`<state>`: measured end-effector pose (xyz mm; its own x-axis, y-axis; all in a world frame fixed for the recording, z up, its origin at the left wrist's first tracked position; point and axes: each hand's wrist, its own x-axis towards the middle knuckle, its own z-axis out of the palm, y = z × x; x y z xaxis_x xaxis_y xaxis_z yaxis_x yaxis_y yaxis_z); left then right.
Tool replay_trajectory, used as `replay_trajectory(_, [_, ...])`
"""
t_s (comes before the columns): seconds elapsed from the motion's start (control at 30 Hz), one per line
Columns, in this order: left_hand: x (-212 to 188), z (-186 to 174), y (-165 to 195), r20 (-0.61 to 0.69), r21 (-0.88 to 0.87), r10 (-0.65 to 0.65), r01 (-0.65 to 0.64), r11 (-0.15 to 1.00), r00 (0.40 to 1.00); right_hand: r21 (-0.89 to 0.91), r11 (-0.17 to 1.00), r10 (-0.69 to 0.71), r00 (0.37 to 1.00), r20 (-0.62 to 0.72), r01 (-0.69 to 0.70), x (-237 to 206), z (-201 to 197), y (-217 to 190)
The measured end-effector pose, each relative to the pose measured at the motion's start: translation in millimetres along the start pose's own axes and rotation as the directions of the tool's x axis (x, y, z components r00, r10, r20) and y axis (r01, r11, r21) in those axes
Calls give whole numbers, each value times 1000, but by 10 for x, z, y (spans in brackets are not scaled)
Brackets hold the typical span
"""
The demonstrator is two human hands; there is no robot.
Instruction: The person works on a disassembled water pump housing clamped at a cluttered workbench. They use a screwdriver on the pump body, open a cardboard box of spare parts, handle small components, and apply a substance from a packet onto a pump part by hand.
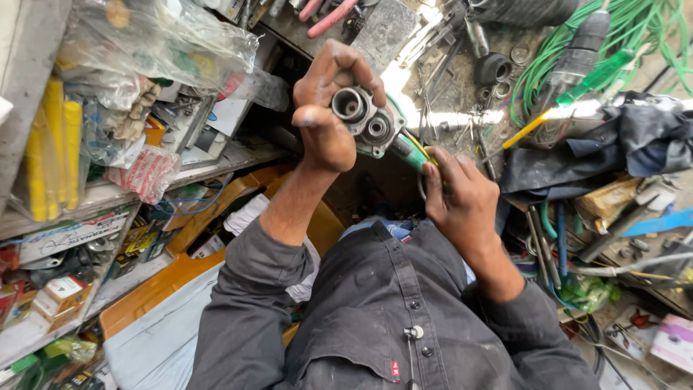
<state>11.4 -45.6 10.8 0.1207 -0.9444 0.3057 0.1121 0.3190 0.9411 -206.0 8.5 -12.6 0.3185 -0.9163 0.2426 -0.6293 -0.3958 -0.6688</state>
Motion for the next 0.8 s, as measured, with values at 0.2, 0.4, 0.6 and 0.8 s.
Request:
replay_trajectory(0.2, [61, 32, -11, -20, 28, 64, -63, 998, 998, -4, 999, -54, 999, -6, 54, 8, 97, 29])
replay_trajectory(0.4, [69, 62, 10, -31, 6, 70, -70, 998, 997, -1, 994, -110, 994, 16, 110, 27, 121, 42])
replay_trajectory(0.6, [91, 65, 40, -32, 74, 71, -69, 995, 997, -14, 998, -55, 997, -55, 54, 78, 135, -18])
replay_trajectory(0.8, [105, 83, 42, -31, 29, 97, -96, 995, 995, -2, 996, -85, 996, 7, 85, 67, 96, -38])
